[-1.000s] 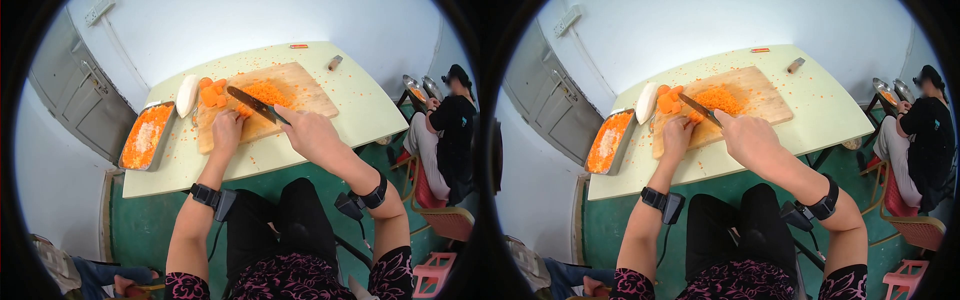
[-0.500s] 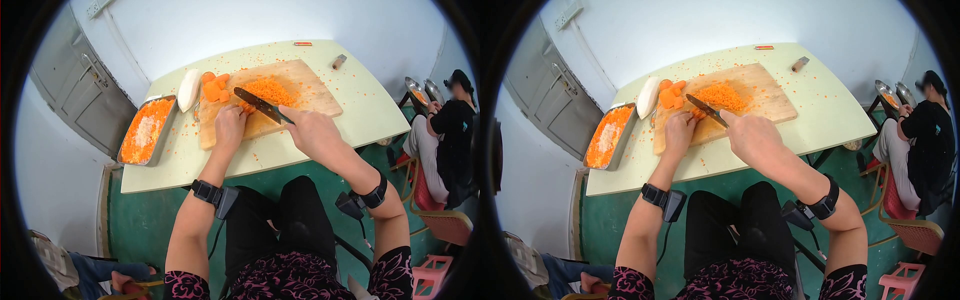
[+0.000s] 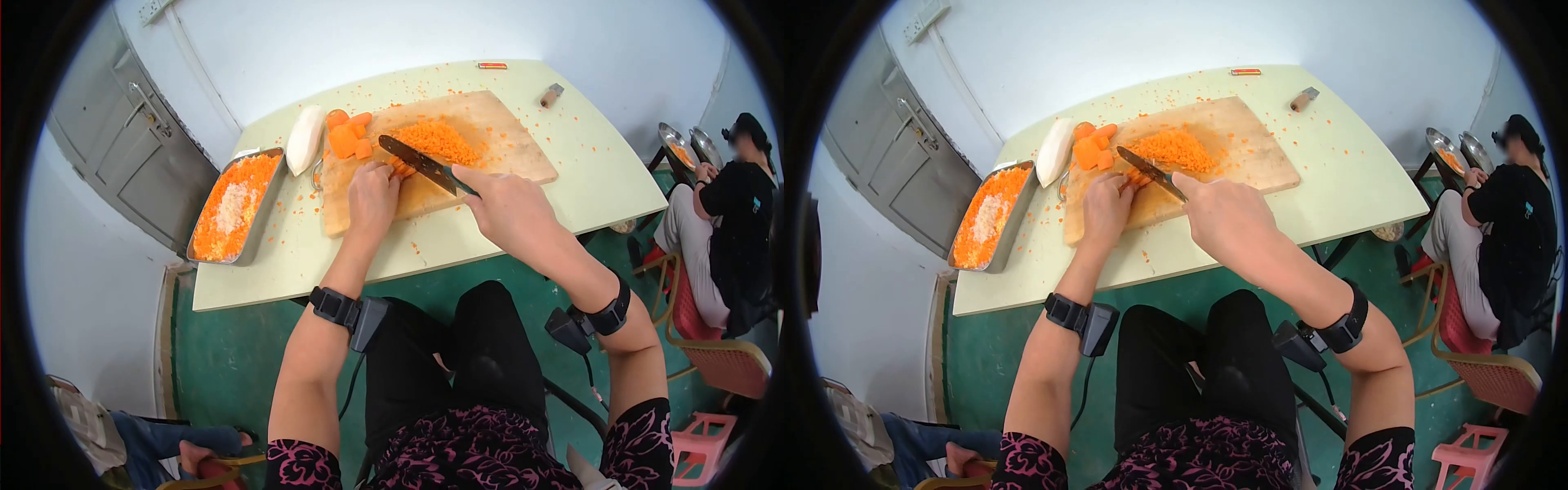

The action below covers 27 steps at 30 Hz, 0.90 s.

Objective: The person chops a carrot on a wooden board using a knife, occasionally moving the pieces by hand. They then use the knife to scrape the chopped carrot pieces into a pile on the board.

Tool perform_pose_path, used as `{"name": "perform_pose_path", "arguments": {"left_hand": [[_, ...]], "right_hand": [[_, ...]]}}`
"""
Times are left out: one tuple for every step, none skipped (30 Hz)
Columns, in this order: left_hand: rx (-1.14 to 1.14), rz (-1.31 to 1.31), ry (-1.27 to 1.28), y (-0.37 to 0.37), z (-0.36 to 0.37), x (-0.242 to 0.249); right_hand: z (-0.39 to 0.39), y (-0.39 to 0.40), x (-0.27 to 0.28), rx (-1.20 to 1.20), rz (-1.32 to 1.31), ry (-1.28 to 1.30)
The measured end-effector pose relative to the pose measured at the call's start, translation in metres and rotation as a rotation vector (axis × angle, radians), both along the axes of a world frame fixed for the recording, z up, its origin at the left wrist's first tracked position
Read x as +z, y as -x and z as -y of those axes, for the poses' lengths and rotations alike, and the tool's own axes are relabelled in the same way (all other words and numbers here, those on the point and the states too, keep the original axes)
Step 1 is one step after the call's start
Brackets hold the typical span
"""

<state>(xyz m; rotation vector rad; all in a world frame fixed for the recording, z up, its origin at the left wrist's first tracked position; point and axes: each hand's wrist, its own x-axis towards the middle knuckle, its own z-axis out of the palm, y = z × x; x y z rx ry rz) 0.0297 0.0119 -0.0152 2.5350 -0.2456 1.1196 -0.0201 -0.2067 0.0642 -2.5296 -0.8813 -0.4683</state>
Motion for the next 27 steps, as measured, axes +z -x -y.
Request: {"name": "perform_pose_path", "arguments": {"left_hand": [[-0.003, 0.006, 0.000, -0.001, -0.001, 0.001], [0.002, 0.005, 0.000, -0.001, 0.000, 0.001], [0.008, 0.001, 0.002, 0.000, 0.000, 0.001], [0.013, -0.003, 0.004, 0.001, 0.001, 0.001], [0.018, -0.024, 0.015, 0.001, 0.001, 0.002], [0.021, -0.045, 0.026, 0.001, 0.001, 0.003], [0.025, -0.064, 0.035, 0.000, 0.002, 0.003], [0.022, -0.053, 0.031, 0.000, 0.002, 0.003], [0.019, -0.042, 0.026, 0.000, 0.002, 0.003], [0.018, -0.032, 0.020, 0.000, 0.001, 0.003], [0.026, -0.038, 0.021, 0.001, 0.001, 0.002], [0.033, -0.042, 0.021, 0.001, 0.001, 0.003], [0.040, -0.046, 0.024, 0.001, 0.002, 0.003], [0.031, -0.038, 0.016, 0.001, 0.002, 0.002], [0.021, -0.027, 0.007, 0.000, 0.001, 0.002], [0.012, -0.016, -0.003, 0.000, 0.000, 0.002], [0.009, -0.022, 0.005, 0.000, 0.000, 0.002], [0.005, -0.028, 0.012, 0.000, 0.000, 0.003], [0.002, -0.034, 0.019, 0.000, 0.000, 0.003], [0.006, -0.027, 0.021, 0.000, -0.001, 0.002], [0.009, -0.021, 0.026, -0.001, -0.001, 0.001], [0.011, -0.015, 0.030, -0.002, -0.001, 0.000], [0.009, -0.027, 0.025, -0.002, -0.001, -0.001], [0.007, -0.037, 0.019, -0.003, -0.002, -0.001], [0.005, -0.045, 0.013, -0.003, -0.002, 0.000], [0.005, -0.041, 0.009, -0.003, -0.002, 0.001], [0.006, -0.037, 0.005, -0.002, -0.001, 0.002]], "right_hand": [[0.001, 0.001, 0.004, -0.010, -0.016, -0.001], [0.001, 0.001, 0.006, -0.019, -0.033, -0.001], [0.000, 0.001, 0.005, -0.017, -0.007, -0.040], [-0.001, 0.002, 0.004, -0.016, 0.019, -0.079], [-0.002, 0.002, 0.004, -0.017, 0.045, -0.118], [-0.003, 0.003, 0.001, -0.013, 0.031, -0.077], [-0.005, 0.003, -0.003, -0.010, 0.019, -0.036], [-0.005, 0.003, -0.005, -0.007, 0.006, 0.003], [-0.005, 0.004, -0.001, -0.004, 0.002, 0.001], [-0.004, 0.004, 0.006, -0.001, -0.003, -0.001], [-0.004, 0.004, 0.010, 0.003, -0.008, -0.004], [-0.005, 0.006, 0.009, -0.003, 0.018, -0.045], [-0.007, 0.007, 0.009, -0.009, 0.046, -0.085], [-0.008, 0.008, 0.009, -0.015, 0.073, -0.123], [-0.008, 0.006, 0.005, -0.016, 0.053, -0.076], [-0.009, 0.003, -0.002, -0.017, 0.034, -0.030], [-0.009, 0.001, -0.006, -0.019, 0.016, 0.013], [-0.008, 0.000, -0.003, -0.022, 0.019, -0.014], [-0.006, -0.001, 0.000, -0.025, 0.022, -0.042], [-0.005, -0.001, 0.002, -0.026, 0.022, -0.067], [-0.006, 0.000, 0.002, -0.023, 0.024, -0.085], [-0.007, 0.001, 0.003, -0.020, 0.027, -0.102], [-0.008, 0.002, 0.003, -0.019, 0.030, -0.120], [-0.008, 0.002, 0.002, -0.020, 0.007, -0.074], [-0.009, 0.001, 0.001, -0.020, -0.014, -0.030], [-0.009, 0.001, 0.000, -0.020, -0.036, 0.014], [-0.009, 0.002, 0.004, -0.020, -0.029, -0.020]]}}
